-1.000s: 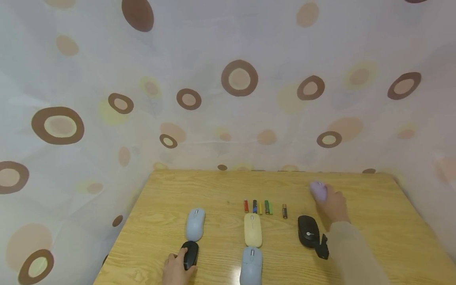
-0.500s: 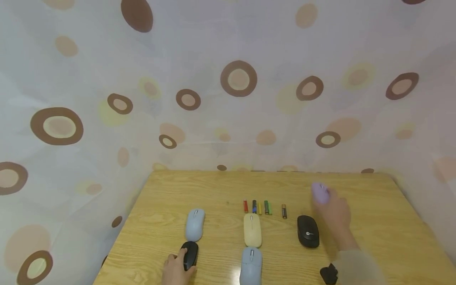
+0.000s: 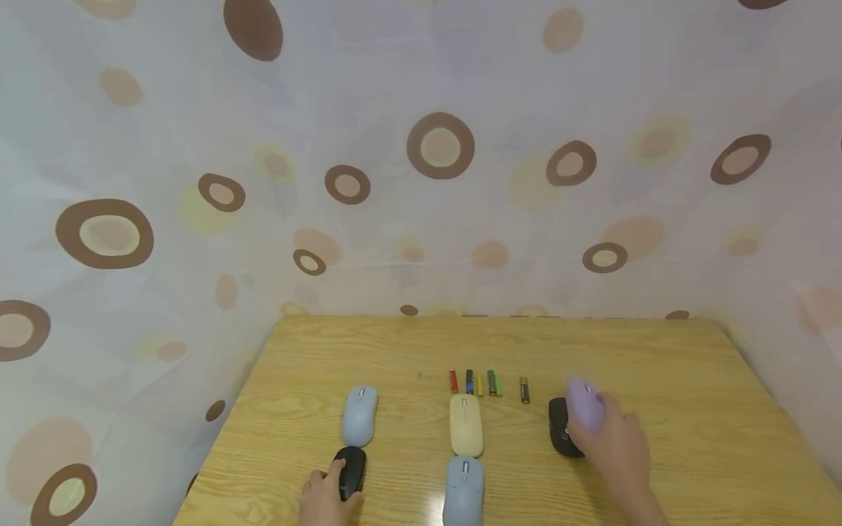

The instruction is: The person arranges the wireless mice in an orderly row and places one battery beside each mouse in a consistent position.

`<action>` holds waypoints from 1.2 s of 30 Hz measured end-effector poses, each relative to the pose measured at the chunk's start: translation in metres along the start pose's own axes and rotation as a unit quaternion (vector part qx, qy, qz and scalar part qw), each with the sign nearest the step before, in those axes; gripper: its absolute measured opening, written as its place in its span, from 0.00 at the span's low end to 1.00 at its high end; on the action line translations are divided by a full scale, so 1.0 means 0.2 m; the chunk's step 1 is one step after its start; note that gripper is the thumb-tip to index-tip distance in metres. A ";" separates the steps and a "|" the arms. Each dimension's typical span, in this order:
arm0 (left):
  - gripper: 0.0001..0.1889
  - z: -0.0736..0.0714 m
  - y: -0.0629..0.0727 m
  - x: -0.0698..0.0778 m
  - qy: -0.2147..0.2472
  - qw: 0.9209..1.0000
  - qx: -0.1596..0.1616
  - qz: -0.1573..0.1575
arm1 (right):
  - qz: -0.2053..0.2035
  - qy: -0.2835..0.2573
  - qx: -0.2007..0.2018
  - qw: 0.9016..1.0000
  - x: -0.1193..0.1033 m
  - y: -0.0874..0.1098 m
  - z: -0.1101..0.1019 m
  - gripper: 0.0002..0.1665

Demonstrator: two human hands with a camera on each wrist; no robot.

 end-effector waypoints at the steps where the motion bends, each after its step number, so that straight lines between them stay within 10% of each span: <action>1: 0.26 0.00 0.00 0.00 0.001 1.000 -0.001 -0.001 | 0.004 0.001 -0.003 1.000 0.00 0.02 0.01 0.42; 26: 0.26 0.02 0.00 -0.01 0.006 1.000 -0.022 -0.015 | 0.169 -0.004 -0.060 0.984 0.22 0.32 0.37 0.49; 36: 0.26 0.02 0.00 -0.01 0.003 1.000 -0.018 -0.019 | 0.203 -0.006 -0.024 0.979 0.27 0.37 0.45 0.47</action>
Point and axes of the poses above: each hand's wrist, its own y-axis away from the middle knuckle, its own z-axis out of the palm, x = y × z, the point moved 10 cm from there along -y, towards the middle knuckle, and after that the axes turned 7 degrees about -x, right-handed, at the moved point
